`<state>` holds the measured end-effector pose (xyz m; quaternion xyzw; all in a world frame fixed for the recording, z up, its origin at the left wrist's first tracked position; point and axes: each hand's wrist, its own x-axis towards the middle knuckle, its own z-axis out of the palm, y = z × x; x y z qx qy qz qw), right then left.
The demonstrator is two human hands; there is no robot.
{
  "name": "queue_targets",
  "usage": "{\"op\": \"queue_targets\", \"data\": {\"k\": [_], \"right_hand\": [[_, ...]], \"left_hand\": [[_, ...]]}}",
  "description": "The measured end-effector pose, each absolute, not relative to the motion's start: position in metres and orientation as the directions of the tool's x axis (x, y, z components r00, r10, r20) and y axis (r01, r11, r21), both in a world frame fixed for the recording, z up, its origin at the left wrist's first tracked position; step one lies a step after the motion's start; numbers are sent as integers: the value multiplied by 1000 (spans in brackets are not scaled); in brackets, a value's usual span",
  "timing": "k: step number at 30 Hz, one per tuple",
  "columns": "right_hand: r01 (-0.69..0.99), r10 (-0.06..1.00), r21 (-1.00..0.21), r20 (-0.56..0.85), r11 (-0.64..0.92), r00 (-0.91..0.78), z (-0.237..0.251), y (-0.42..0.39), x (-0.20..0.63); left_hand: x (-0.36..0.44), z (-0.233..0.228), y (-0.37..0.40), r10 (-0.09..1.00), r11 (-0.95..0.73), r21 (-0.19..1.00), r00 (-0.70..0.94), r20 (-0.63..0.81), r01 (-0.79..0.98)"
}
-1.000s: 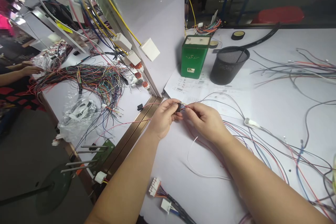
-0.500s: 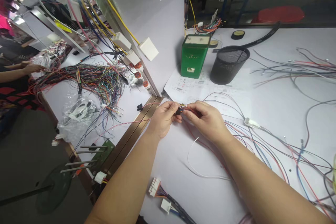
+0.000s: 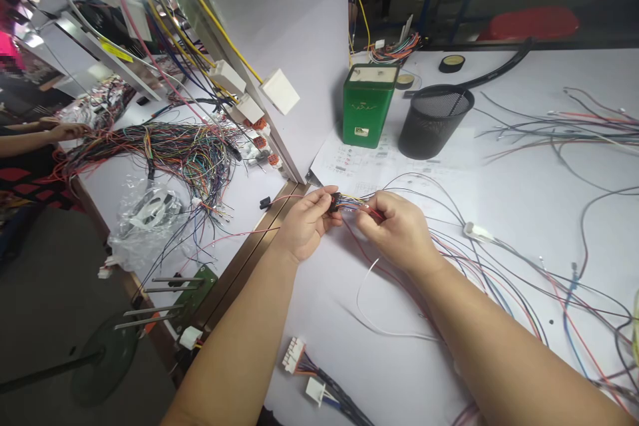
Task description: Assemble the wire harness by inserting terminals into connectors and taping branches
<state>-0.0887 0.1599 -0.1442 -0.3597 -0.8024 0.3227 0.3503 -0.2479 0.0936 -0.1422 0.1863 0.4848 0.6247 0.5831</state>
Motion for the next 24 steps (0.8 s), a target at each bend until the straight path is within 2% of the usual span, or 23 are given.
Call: {"op": "queue_targets", "data": {"k": [24], "right_hand": [[357, 743, -731, 298, 581, -600, -147, 160, -90]], "left_hand": [[-243, -143, 93, 915, 168, 858, -246, -318, -486]]}}
